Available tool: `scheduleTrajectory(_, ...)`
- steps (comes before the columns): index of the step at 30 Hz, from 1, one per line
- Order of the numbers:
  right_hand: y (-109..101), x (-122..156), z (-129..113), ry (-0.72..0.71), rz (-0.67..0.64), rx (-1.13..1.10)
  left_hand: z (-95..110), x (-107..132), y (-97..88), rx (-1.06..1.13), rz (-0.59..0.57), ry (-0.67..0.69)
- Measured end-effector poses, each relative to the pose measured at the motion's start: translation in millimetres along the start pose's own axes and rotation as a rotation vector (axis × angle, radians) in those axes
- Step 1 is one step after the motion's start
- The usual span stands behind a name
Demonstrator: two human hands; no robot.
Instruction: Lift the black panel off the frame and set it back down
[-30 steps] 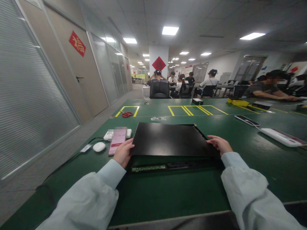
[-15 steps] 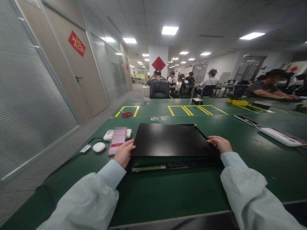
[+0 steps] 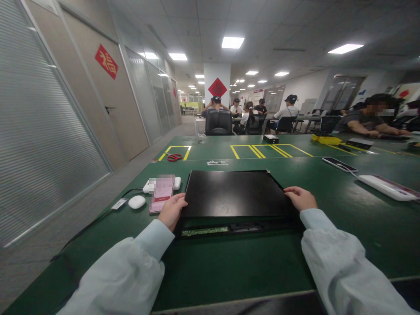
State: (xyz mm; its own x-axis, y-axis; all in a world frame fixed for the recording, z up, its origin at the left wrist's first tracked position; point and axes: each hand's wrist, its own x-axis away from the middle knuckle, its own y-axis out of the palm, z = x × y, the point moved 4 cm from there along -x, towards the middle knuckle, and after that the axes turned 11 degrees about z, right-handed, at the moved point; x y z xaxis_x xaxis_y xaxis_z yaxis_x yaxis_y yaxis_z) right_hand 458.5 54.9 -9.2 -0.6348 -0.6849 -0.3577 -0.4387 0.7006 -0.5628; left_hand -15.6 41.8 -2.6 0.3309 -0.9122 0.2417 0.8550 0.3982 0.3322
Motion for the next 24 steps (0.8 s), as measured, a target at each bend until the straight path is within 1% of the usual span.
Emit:
scheduleTrajectory(6, 0.1, -0.4, -0.1, -0.030, -0.006, 0.052, -0.7, -0.2, 0.4, 0.004, -0.009, -0.019)
scheduleTrajectory(12, -0.8, 1.0, -2.1, -0.002, -0.037, 0.083, -0.7, 0.7, 1.7, -0.001, -0.033, -0.033)
scheduleTrajectory(18, 0.7, -0.5, -0.3, 0.054, -0.074, 0.082, -0.1, 0.7, 1.9, -0.015, -0.041, -0.007)
scheduleTrajectory(24, 1.9, 0.2, 2.4, 0.040, -0.030, 0.043, -1.7, -2.3, -0.4, -0.013, -0.050, -0.003)
